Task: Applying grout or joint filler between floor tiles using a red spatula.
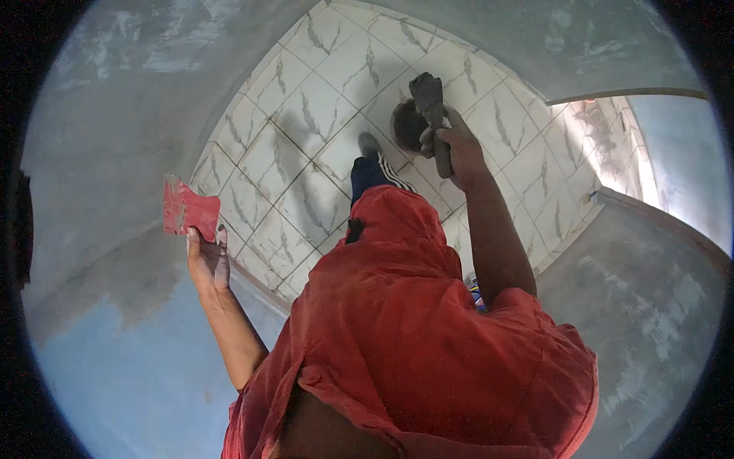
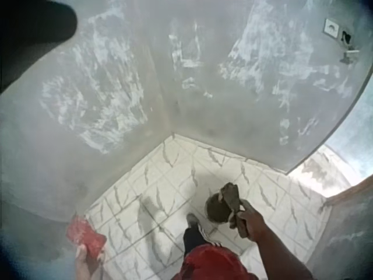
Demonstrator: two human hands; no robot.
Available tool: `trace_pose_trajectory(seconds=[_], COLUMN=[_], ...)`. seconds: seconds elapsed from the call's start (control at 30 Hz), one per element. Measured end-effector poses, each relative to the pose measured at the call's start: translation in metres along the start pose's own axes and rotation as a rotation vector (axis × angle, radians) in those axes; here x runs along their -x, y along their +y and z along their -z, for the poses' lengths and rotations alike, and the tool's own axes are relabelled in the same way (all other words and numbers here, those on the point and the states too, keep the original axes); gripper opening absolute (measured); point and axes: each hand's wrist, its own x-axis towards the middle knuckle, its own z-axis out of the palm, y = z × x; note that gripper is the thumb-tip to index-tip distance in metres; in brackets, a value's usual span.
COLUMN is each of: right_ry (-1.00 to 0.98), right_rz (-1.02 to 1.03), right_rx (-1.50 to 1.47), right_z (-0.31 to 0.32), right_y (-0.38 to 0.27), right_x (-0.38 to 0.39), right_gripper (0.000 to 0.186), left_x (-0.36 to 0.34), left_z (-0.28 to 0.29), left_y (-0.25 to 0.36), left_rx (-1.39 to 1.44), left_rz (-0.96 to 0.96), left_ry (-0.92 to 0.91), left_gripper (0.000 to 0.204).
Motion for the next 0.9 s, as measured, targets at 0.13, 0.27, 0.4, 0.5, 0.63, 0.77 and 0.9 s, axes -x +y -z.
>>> trace_pose_trajectory(seconds=[0.13,0.27,0.4,0.5,0.63,0.77,0.9], right_ry=[-0.141,-0.212,-0.193,-0.162,-0.131,0.021,0.288], right_rz=[-0.006,-0.105,-0.147,-0.143,-0.113,-0.020,0.038], right_rx=[-0.031,-0.049,-0.082,-0.123,-0.242,-0.324,-0.265], right_z=[-0.003,-0.013,-0.031,-0.045,-0.067,-0.088,-0.124], right_y=[0.008,0.016,0.037,0.061,0.116,0.138,0.219], right_x=[-0.027,-0.055,-0.062,-0.050,-0.033,-0.025,0.004], right_gripper=[0.058,0.057,0.058,0.059,0.062,0.063,0.059], left_x=[-0.027,-0.043,-0.050,-0.068,-0.123,-0.198,-0.272], left_z=[0.007,0.020,0.035,0.052,0.079,0.045,0.022], left_y=[0.010,0.013,0.009,0.012,0.011,0.032,0.023], left_rx=[0.031,0.046,0.027,-0.009,-0.099,-0.196,-0.249], left_rz=[-0.040,-0.034,-0.008,0.000,0.052,0.106,0.200], left_ry=[-0.011,-0.051,-0.038,-0.092,-0.275,-0.492,-0.782], left_gripper=[0.039,0.038,0.039,0.038,0.038,0.049,0.053])
